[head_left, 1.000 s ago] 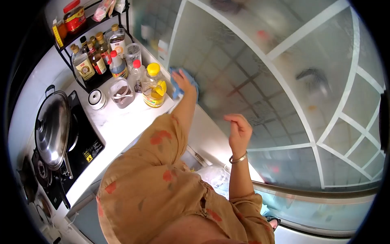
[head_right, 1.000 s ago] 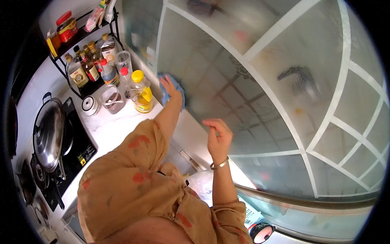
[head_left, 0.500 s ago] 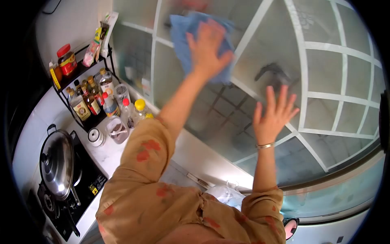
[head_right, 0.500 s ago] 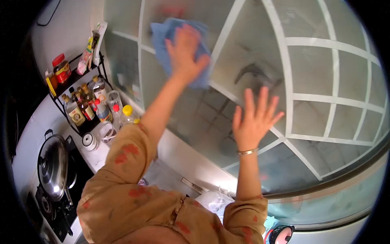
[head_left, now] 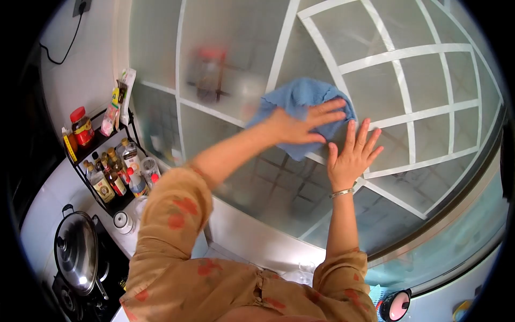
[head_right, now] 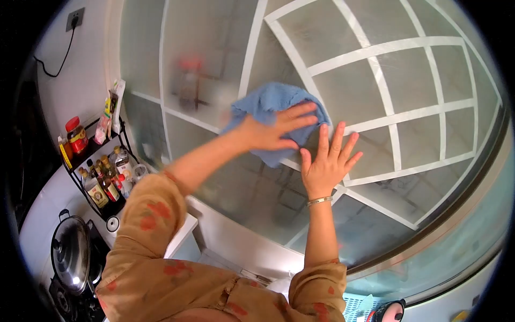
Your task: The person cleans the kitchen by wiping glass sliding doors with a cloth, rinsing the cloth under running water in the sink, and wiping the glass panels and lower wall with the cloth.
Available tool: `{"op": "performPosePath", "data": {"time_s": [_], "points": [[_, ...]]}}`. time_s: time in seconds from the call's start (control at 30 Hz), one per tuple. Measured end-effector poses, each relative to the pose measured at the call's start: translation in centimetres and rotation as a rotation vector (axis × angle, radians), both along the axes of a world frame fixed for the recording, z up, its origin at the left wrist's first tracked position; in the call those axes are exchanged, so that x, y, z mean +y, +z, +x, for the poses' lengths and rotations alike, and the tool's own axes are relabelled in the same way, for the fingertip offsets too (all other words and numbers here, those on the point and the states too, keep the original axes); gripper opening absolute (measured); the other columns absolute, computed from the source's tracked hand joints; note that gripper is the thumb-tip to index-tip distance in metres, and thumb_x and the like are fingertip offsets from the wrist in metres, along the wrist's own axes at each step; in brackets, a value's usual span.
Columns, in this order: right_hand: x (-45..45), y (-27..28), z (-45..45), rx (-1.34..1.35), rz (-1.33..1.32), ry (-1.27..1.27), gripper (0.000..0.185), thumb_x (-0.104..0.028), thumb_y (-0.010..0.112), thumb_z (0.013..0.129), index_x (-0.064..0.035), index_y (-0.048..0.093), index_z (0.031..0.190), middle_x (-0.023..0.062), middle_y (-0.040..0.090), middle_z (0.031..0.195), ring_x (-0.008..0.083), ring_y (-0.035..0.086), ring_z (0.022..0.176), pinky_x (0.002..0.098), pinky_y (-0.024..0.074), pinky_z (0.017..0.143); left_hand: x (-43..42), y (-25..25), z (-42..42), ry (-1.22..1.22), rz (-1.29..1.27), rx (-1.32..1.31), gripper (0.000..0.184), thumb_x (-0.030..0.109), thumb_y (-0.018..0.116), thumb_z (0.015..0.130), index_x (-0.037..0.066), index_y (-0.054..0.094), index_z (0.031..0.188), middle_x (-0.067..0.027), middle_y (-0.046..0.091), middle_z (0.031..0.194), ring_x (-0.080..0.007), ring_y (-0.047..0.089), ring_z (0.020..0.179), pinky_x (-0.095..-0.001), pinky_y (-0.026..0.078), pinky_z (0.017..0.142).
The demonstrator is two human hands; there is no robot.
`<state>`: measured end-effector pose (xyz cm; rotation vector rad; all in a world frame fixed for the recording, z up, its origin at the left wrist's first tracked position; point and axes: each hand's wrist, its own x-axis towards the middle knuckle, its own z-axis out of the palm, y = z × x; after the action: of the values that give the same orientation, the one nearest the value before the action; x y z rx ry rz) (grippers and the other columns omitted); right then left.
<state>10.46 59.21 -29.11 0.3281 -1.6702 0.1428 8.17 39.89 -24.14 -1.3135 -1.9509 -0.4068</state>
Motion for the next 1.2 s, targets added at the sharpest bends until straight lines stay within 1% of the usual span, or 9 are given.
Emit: {"op": "performPosePath", "data": {"time_s": [0.1, 0.33, 0.53, 0.57, 0.63, 0.7, 0.83, 0.9, 1.2], "points": [[0.0, 0.0, -0.1, -0.010, 0.010, -0.015, 0.061, -0.058, 0.033, 0.089, -0.0215, 0.039, 0.138, 0.0070, 0.029, 0.147, 0.0371, 0.018, 0.137, 0.0546, 0.0013, 0.109, -5.0, 5.4, -2.6, 0.119, 0.208, 0.367, 0.070, 0.037, 0.063, 0.078, 0.017, 0.036, 0.139, -0.0038, 0.025, 0.149, -0.0290, 0.025, 0.136, -0.0436, 0.020, 0.110], [0.2, 0.0, 0.0, 0.010, -0.028, 0.090, 0.063, -0.055, 0.042, 0.087, -0.0234, 0.034, 0.141, 0.0050, 0.028, 0.148, 0.0356, 0.018, 0.137, 0.0554, 0.0026, 0.109, -0.2, 15.0, -5.1, 0.812, 0.679, 0.770, 0.068, 0.052, 0.051, 0.083, 0.018, 0.034, 0.140, -0.0041, 0.022, 0.150, -0.0268, 0.021, 0.137, -0.0691, 0.015, 0.099], [-0.3, 2.2, 2.1, 0.180, -0.067, 0.395, 0.057, -0.027, 0.054, 0.085, -0.0091, 0.035, 0.136, 0.0240, 0.022, 0.145, 0.0439, 0.021, 0.134, 0.0552, 0.0118, 0.108, 10.5, 9.1, 0.8, 0.238, 0.069, 0.565, 0.071, 0.048, 0.059, 0.077, 0.019, 0.037, 0.138, -0.0026, 0.027, 0.148, -0.0228, 0.023, 0.137, -0.0647, 0.008, 0.103], [-1.0, 3.1, 2.5, 0.192, -0.090, 0.506, 0.058, -0.028, 0.054, 0.085, -0.0065, 0.034, 0.135, 0.0238, 0.022, 0.145, 0.0442, 0.021, 0.134, 0.0535, 0.0141, 0.108, 10.7, 8.3, 1.8, 0.179, 0.059, 0.613, 0.066, 0.041, 0.060, 0.078, 0.018, 0.040, 0.137, -0.0035, 0.030, 0.147, -0.0252, 0.034, 0.131, -0.0566, 0.021, 0.104], [-2.4, 5.2, 3.0, 0.207, -0.123, 0.681, 0.060, -0.028, 0.054, 0.086, -0.0008, 0.033, 0.135, 0.0241, 0.022, 0.145, 0.0439, 0.022, 0.133, 0.0469, 0.0197, 0.108, 9.3, 8.7, 3.0, -0.152, -0.028, -0.214, 0.046, 0.024, 0.058, 0.081, 0.014, 0.052, 0.125, -0.0045, 0.036, 0.142, -0.0288, 0.047, 0.118, -0.0425, 0.040, 0.094], [-3.1, 6.3, 2.3, 0.182, -0.138, 0.616, 0.060, -0.026, 0.055, 0.086, -0.0009, 0.033, 0.135, 0.0236, 0.023, 0.145, 0.0427, 0.023, 0.133, 0.0464, 0.0204, 0.108, 6.3, 8.8, 1.2, -0.317, 0.168, 0.061, 0.030, 0.007, 0.056, 0.078, 0.009, 0.059, 0.108, -0.0068, 0.046, 0.131, -0.0310, 0.055, 0.103, -0.0341, 0.047, 0.081], [-4.5, 8.7, 0.4, 0.033, 0.032, 0.356, 0.064, -0.023, 0.060, 0.080, -0.0025, 0.034, 0.136, 0.0190, 0.031, 0.142, 0.0383, 0.029, 0.132, 0.0466, 0.0227, 0.108, 0.2, 10.0, 0.0, 0.034, 0.204, 0.638, 0.026, 0.007, 0.059, 0.075, 0.006, 0.058, 0.101, -0.0074, 0.052, 0.120, -0.0308, 0.056, 0.101, -0.0374, 0.049, 0.078], [-6.2, 10.7, 0.3, 0.070, 0.074, 0.303, 0.066, -0.023, 0.062, 0.078, -0.0035, 0.035, 0.135, 0.0170, 0.033, 0.142, 0.0370, 0.030, 0.131, 0.0469, 0.0232, 0.108, -1.9, 10.1, 1.0, 0.134, 0.213, 0.161, 0.039, 0.012, 0.060, 0.077, 0.008, 0.053, 0.115, -0.0071, 0.046, 0.132, -0.0320, 0.056, 0.103, -0.0389, 0.048, 0.082], [-3.1, 22.9, -0.1, 0.175, 0.343, 0.015, 0.068, -0.042, 0.056, 0.081, -0.0095, 0.036, 0.137, 0.0041, 0.032, 0.145, 0.0242, 0.030, 0.133, 0.0511, 0.0182, 0.108, 0.4, 18.7, 0.0, 0.267, 0.408, 0.537, 0.059, 0.025, 0.057, 0.084, 0.010, 0.036, 0.137, -0.0055, 0.033, 0.144, -0.0337, 0.057, 0.100, -0.0385, 0.049, 0.082]]}}
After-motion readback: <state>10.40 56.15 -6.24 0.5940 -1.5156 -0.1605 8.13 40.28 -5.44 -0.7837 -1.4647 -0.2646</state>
